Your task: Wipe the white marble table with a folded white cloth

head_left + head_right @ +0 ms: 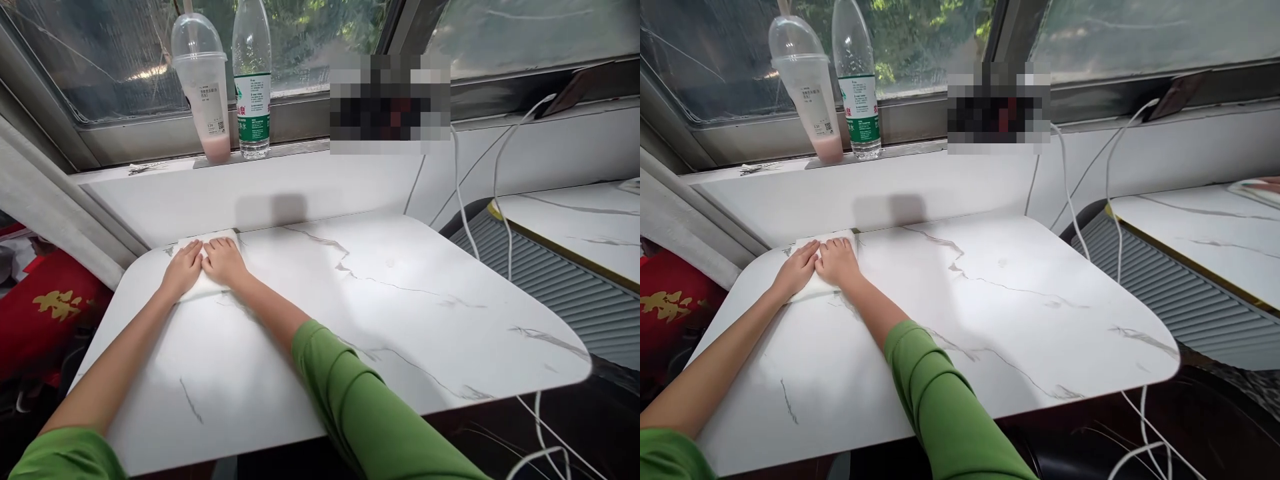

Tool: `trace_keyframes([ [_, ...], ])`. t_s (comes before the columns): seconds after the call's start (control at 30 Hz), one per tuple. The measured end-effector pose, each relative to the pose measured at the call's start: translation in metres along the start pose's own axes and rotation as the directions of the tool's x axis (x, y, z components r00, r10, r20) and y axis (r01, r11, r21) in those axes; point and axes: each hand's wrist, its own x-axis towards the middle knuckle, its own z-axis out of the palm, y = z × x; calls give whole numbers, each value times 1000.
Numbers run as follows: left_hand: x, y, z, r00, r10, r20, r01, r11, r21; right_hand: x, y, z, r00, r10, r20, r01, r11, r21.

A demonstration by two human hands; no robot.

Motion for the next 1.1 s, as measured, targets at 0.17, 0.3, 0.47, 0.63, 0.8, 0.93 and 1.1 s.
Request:
trace_keyframes([
  [0.17, 26, -21, -1, 1000, 3, -21, -2, 1000, 10, 30, 4, 13, 999, 27, -28, -26, 1000, 4],
  [0.3, 37, -27, -1, 1000, 18, -9, -18, 1000, 18, 42, 8, 19, 999, 41, -17, -40, 999, 19],
  [0.47, 35, -26, 2, 999, 24, 24, -25, 998, 51, 37, 10, 22, 999, 32, -13, -32, 999, 20],
  [0.63, 6, -17, -2, 998, 8, 59, -13, 996, 83, 11, -3, 16, 1000, 7, 9, -7, 1000, 13],
  [0.8, -48, -8, -12, 998, 4, 59, -9, 996, 93, -31, -35, 6, 1000, -16, 11, 16, 999, 34],
  [0.93, -103, -1, -21, 999, 17, 45, -21, 995, 96, -74, -67, -4, 999, -36, 15, 35, 998, 54],
  [1.1, -181, 1, -40, 999, 33, 42, -37, 995, 87, -130, -115, -17, 995, -87, 40, 84, 993, 78],
])
